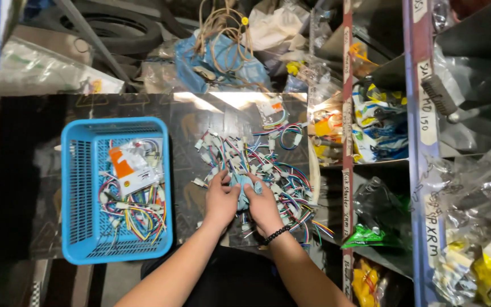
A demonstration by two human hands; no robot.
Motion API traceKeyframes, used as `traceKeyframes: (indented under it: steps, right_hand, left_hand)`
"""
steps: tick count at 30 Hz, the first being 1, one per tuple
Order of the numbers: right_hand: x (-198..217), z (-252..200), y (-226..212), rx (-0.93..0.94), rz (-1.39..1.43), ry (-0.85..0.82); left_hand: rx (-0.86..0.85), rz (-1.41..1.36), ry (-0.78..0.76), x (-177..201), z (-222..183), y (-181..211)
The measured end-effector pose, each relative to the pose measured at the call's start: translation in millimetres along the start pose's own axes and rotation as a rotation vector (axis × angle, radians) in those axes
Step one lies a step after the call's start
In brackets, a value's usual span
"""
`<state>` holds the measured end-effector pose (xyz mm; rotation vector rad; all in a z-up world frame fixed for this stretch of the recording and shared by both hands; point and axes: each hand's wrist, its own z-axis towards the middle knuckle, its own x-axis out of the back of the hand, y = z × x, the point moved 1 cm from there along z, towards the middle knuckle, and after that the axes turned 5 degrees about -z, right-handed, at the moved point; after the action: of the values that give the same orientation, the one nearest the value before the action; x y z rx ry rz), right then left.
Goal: Cleaning and wiping motorcycle wire harnesses with a cloth.
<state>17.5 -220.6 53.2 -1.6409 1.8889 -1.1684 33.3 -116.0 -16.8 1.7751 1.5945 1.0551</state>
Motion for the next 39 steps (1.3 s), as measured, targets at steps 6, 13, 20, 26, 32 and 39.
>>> traceKeyframes:
  steps: [6, 13, 20, 26, 32, 39]
  right_hand:
    - [-14, 33, 25, 0.034, 0.006, -0.068]
    - [-17, 62, 37, 0.038, -0.136, -0.096]
    - [-15, 67, 36, 0.124, -0.348, -0.135]
    - [-12, 52, 22, 0.117, -0.131, -0.101]
    - [0, 40, 14, 0.199, -0.018, -0.121]
    - [1, 16, -27, 0.324, 0.033, -0.121]
  left_hand:
    - [0.027, -0.007, -0.013, -1, 17, -13]
    - [0.052, -0.025, -0.057, -5, 41, -21]
    - [0.095, -0.318, -0.133, -3, 39, -8]
    - [0.151, -0.515, -0.114, 0, 26, 12]
    - [0.026, -0.316, 0.006, -8, 31, -17]
    - [-0.088, -0.187, 0.053, 12, 26, 14]
